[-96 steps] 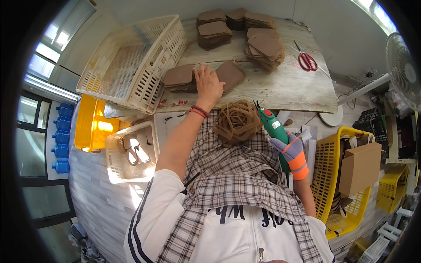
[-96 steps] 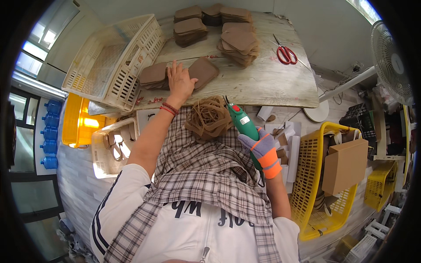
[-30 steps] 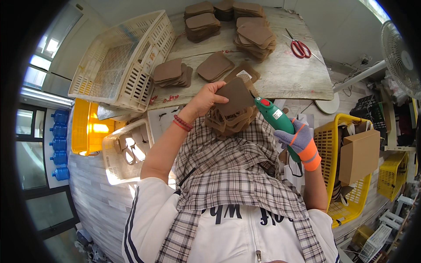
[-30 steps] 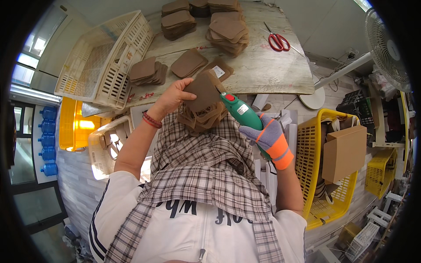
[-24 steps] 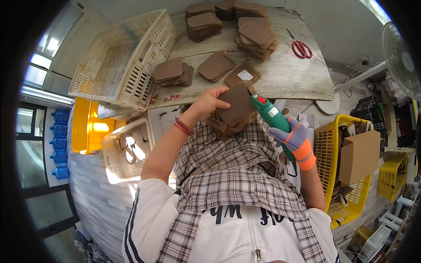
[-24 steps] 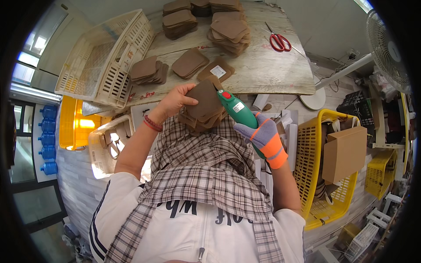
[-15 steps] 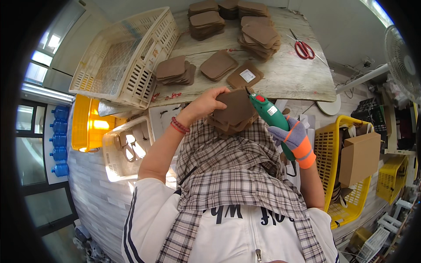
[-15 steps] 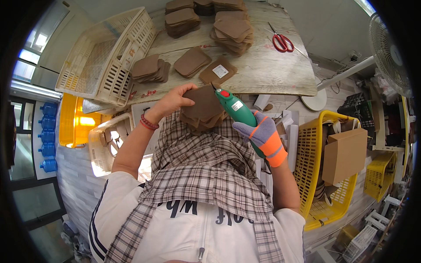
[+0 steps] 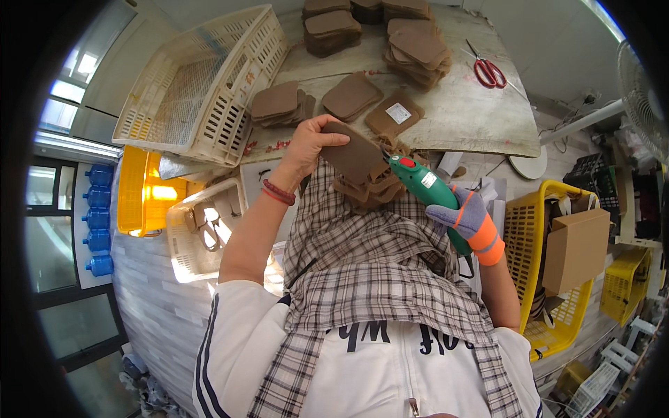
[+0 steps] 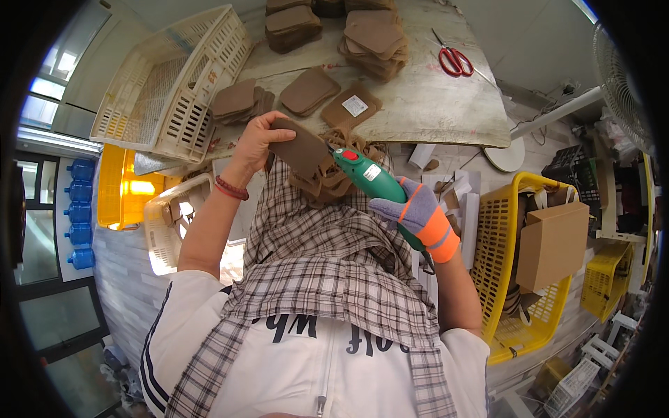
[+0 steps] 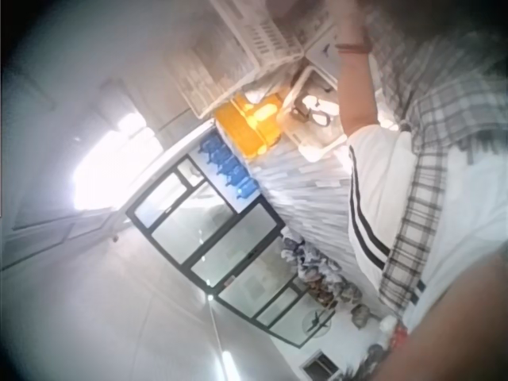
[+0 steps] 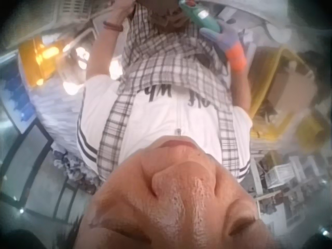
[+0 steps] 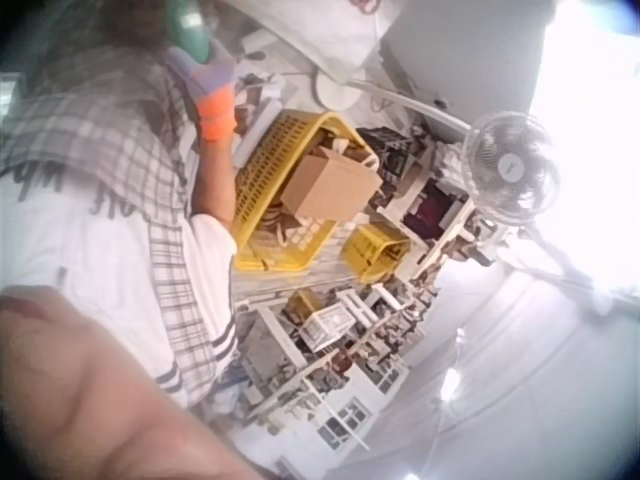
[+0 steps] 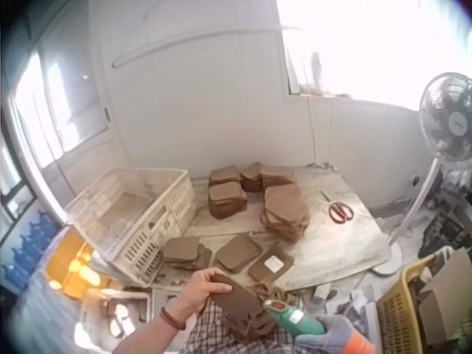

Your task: The person uses a rotary tool to trim the edges of brown cardboard pieces one by one. They pick each piece from a stack, run the tool along the edges, and place the trimmed piece into a white plastic basket. The process is repeated continuously throughout the clip.

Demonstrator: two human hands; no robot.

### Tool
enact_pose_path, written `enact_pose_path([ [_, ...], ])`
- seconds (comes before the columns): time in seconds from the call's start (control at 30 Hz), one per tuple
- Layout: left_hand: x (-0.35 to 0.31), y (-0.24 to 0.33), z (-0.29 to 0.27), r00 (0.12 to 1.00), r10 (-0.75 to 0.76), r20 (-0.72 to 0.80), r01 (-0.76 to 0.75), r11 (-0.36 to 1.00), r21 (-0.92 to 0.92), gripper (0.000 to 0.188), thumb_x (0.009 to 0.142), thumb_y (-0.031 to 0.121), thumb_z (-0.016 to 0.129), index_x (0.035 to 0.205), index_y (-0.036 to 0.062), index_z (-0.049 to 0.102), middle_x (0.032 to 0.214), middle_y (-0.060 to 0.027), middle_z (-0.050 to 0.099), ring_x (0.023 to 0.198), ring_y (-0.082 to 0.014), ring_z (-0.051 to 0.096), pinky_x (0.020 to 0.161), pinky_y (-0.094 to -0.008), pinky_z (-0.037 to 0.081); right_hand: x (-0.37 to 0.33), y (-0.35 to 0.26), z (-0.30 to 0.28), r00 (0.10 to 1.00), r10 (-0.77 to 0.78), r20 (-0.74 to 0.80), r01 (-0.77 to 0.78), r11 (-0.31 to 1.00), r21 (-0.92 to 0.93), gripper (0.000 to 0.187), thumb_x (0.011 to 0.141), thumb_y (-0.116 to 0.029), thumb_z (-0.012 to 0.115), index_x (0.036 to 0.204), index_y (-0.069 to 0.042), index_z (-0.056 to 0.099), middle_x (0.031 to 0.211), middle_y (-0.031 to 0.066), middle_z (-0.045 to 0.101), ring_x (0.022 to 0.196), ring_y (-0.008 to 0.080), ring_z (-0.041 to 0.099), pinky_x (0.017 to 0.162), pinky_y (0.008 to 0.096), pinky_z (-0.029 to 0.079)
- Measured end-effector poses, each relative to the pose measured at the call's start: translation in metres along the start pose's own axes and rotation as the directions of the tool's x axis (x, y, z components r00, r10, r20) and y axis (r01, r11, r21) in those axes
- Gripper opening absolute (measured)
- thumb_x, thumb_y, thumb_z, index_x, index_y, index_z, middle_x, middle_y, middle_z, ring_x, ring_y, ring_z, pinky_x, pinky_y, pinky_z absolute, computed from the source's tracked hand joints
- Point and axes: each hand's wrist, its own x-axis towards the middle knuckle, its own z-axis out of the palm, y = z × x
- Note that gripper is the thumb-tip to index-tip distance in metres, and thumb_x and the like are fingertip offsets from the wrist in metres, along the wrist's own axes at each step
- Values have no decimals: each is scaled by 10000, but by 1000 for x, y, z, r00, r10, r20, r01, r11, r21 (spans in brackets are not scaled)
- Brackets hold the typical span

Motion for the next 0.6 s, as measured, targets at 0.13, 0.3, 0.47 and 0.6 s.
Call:
enact_pose_path([
  [0.13,-3,6,1,998,-42,49,40,998,46,184,739,-48,691,889,26,614,826,-32,654,731,-107,621,690,-241,510,-2,-2,2,999,36,9,-36,999,-7,428,748,-234,777,1031,23,585,728,34,630,579,63,569,502,191,446],
  [0.3,-5,5,9,997,-65,34,62,995,75,179,727,-20,712,880,23,630,821,-32,654,726,-106,617,682,-236,508,-3,1,5,998,62,-16,-62,998,-17,446,742,-242,784,1041,24,587,718,34,629,585,56,569,506,185,445],
  [0.47,-4,0,13,996,-67,65,57,989,138,193,716,-5,724,883,22,632,825,-34,658,724,-99,613,681,-233,503,-1,4,9,998,67,-13,-67,997,43,437,737,-236,790,1032,18,592,707,33,624,577,51,559,504,185,442],
  [0.6,-4,0,18,987,-123,108,106,983,152,203,705,-3,727,884,25,636,817,-23,659,734,-95,609,694,-234,496,-1,4,10,997,79,-13,-79,997,19,429,738,-237,790,1023,15,593,696,30,616,567,49,550,497,191,434],
])
